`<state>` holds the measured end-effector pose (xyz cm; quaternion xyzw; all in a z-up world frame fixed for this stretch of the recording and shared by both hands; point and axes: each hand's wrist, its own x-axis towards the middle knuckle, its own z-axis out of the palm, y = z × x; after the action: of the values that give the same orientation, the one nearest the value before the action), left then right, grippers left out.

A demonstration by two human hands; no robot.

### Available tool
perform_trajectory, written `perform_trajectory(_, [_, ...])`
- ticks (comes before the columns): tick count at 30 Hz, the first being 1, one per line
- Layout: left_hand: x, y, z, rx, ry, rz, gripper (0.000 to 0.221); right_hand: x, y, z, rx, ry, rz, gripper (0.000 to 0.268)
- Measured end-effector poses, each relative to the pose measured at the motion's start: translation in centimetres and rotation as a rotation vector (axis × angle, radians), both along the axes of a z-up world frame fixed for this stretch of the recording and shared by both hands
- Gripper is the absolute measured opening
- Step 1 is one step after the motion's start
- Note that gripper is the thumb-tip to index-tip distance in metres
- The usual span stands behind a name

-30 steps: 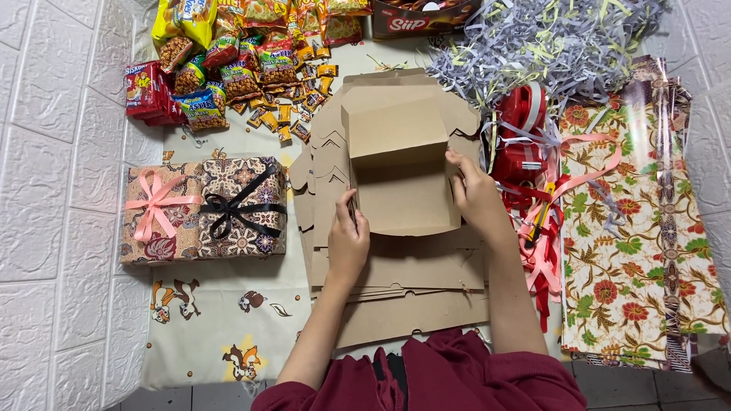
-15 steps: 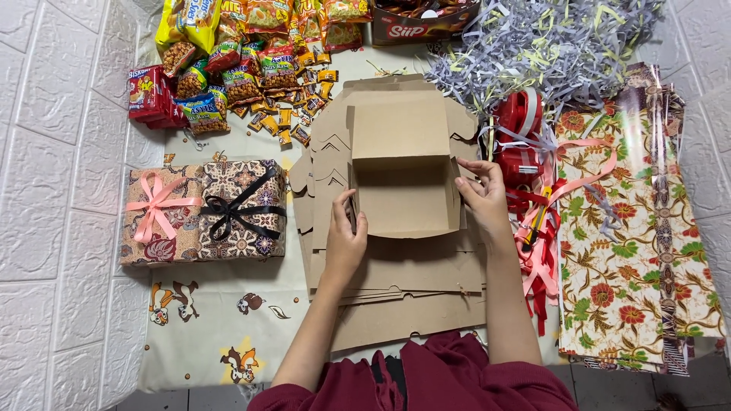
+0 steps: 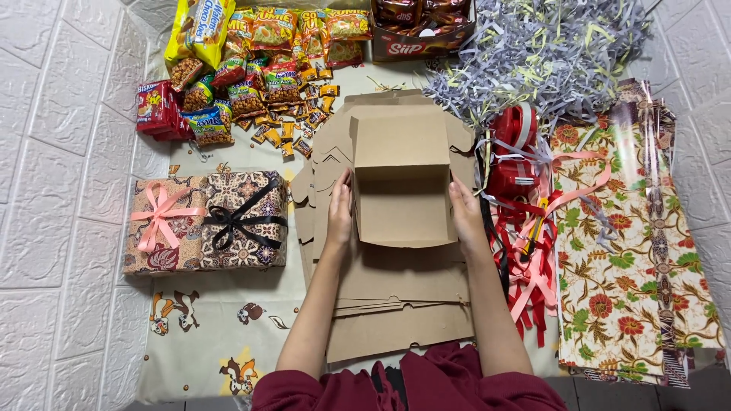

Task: Assembling a cardboard gift box by folding flaps and filling it with shredded paper filler.

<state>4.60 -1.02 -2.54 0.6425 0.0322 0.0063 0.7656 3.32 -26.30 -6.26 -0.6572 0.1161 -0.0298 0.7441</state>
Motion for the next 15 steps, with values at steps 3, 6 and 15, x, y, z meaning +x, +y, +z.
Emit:
perform_trajectory(3, [0.5,-0.4,-1.8,0.02,-0.023,-0.032,0.053,-0.1,0.4,-1.0,-0.073,0.016,0.0,0.047])
perform_trajectory(6, [0.1,-1.0,-1.2,0.079,-0.041,-0.01,0.051,-0.5,1.2,0.8,-0.177,0.018,0.005,0.047])
perform_trajectory(15, [-0.3,-2.0,1.8,0.275,-0.085,0.074,0.051,-0.1,1.7,-0.2,-0.323,0.01,0.026,0.046])
